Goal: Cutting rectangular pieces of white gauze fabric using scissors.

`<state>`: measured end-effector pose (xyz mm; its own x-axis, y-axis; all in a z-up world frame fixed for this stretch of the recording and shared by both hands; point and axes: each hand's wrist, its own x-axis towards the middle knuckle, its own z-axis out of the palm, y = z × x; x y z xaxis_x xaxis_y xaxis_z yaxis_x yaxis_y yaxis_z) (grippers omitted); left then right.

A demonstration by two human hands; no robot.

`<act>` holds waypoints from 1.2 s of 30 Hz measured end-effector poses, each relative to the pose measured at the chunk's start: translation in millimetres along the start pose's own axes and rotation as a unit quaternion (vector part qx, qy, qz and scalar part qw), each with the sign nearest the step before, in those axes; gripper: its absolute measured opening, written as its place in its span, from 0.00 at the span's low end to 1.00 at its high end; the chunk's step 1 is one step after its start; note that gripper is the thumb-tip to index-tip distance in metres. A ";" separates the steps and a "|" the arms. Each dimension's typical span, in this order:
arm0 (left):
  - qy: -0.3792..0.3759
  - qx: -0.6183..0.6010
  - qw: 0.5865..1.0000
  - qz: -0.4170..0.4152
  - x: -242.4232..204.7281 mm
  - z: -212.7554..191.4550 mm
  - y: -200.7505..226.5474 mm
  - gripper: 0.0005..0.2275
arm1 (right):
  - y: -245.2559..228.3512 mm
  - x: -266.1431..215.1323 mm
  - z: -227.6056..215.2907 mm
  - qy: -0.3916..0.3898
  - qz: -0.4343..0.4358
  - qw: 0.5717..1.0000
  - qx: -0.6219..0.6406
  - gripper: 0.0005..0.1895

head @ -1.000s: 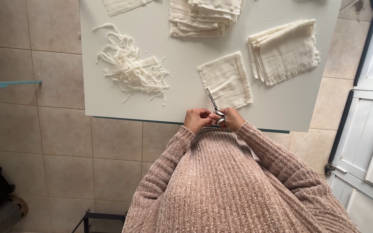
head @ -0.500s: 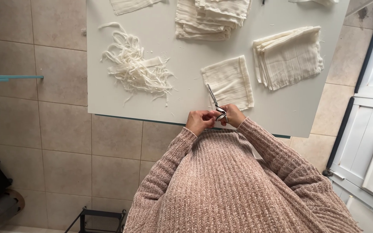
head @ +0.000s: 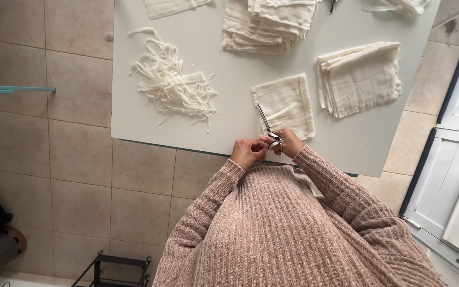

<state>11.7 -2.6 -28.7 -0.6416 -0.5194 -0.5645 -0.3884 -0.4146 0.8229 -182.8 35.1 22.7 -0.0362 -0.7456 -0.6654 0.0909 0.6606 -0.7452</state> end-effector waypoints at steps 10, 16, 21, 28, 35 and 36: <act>-0.001 -0.016 1.000 0.014 -1.4 4.6 -2.6 0.08 | 0.5 8.6 -0.6 -0.003 0.002 0.999 0.041 0.16; 0.004 -0.015 0.999 0.038 4.4 4.5 -12.4 0.06 | 0.0 23.7 -0.5 -0.018 0.015 0.997 0.076 0.17; 0.001 -0.024 0.999 0.042 3.4 3.8 -9.2 0.06 | -10.1 19.8 0.7 -0.013 0.029 0.996 0.081 0.16; 0.006 -0.018 0.999 0.030 0.0 3.5 -6.4 0.06 | -18.9 28.9 -2.2 -0.022 0.023 0.998 0.062 0.18; -0.008 -0.032 0.999 0.023 -2.5 1.6 -0.7 0.06 | -7.3 41.9 -3.1 -0.018 0.010 0.999 0.040 0.19; -0.009 -0.039 0.999 0.019 -1.7 1.6 -1.0 0.06 | -11.5 41.5 -3.0 -0.021 0.011 0.999 0.046 0.19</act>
<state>12.1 -0.1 -28.4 -0.6670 -0.5228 -0.5308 -0.3113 -0.4517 0.8361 -188.4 -3.2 3.5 0.0094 -0.7352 -0.6778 0.1829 0.6676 -0.7217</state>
